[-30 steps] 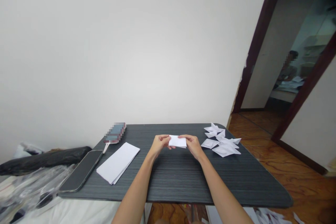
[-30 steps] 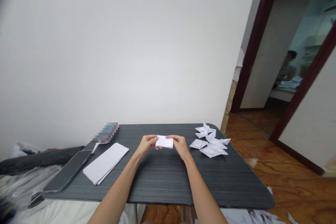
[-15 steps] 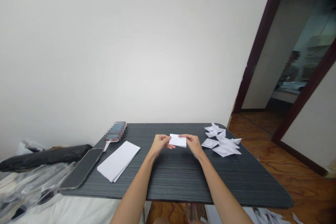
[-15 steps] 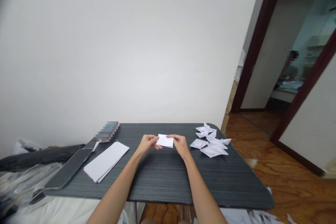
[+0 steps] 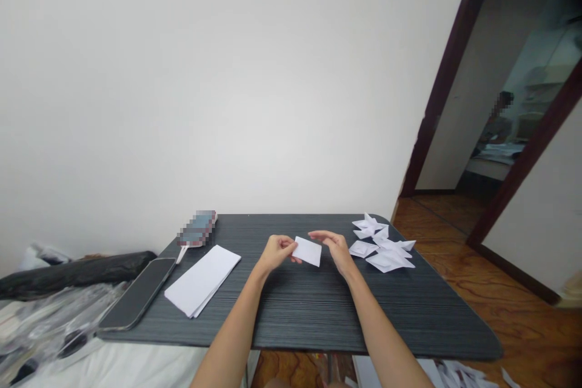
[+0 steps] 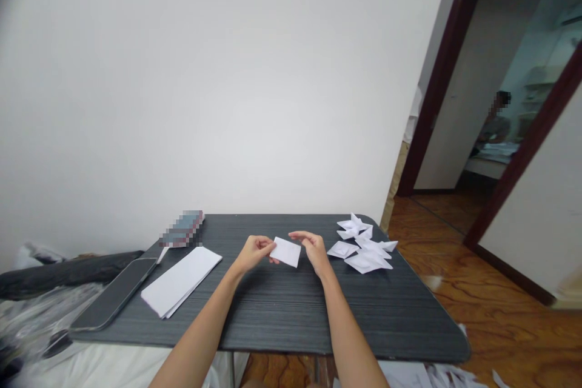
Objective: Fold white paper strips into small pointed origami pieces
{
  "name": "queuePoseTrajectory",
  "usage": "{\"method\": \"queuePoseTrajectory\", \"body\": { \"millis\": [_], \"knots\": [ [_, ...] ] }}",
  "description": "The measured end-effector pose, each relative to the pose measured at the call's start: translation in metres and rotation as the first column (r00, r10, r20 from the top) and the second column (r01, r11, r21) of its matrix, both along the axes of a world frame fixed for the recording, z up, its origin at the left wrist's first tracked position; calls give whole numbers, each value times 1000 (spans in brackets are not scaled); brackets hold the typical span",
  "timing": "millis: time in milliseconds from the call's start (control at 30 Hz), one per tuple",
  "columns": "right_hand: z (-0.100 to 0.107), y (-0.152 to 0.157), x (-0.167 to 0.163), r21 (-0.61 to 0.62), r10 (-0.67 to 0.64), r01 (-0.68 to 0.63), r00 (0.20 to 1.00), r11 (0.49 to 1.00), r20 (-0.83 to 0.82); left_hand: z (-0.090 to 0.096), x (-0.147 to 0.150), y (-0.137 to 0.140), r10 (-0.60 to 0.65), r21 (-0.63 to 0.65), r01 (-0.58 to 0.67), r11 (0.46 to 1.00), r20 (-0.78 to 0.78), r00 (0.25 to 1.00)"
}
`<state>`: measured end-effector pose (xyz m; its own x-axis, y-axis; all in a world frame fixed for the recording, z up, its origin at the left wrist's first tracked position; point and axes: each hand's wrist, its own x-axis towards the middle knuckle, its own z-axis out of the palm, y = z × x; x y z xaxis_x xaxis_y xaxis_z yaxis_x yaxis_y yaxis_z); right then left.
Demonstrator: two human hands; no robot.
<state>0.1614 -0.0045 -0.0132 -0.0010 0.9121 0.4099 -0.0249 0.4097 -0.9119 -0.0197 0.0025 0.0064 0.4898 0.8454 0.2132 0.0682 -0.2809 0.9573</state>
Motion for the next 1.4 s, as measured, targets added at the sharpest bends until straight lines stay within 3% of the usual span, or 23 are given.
{"method": "queuePoseTrajectory", "body": {
  "millis": [233,533,733,900,1067,1267,1400],
  "knots": [
    [11,-14,-8,-104,174,-153,952,983,250,9,3,-15,-79,155,114,981,-214,974],
    [9,-11,-11,-31,91,-86,935,996,342,9,1,-13,-58,238,130,963,-289,956],
    [5,-9,-12,-43,89,-80,955,996,282,8,1,-11,-33,276,116,954,-287,957],
    [3,-7,-13,-161,161,-134,973,978,165,6,-1,-10,-11,244,75,967,-254,967],
    [1,-6,-13,-154,155,-125,966,980,207,2,-2,-5,13,161,18,987,-193,981],
    [1,-9,-24,-110,136,-110,954,988,267,2,-1,-3,188,354,-90,931,-254,949],
    [-2,-5,-23,-146,115,-87,974,985,195,-1,1,-1,258,325,-179,929,-222,940]
  ]
}}
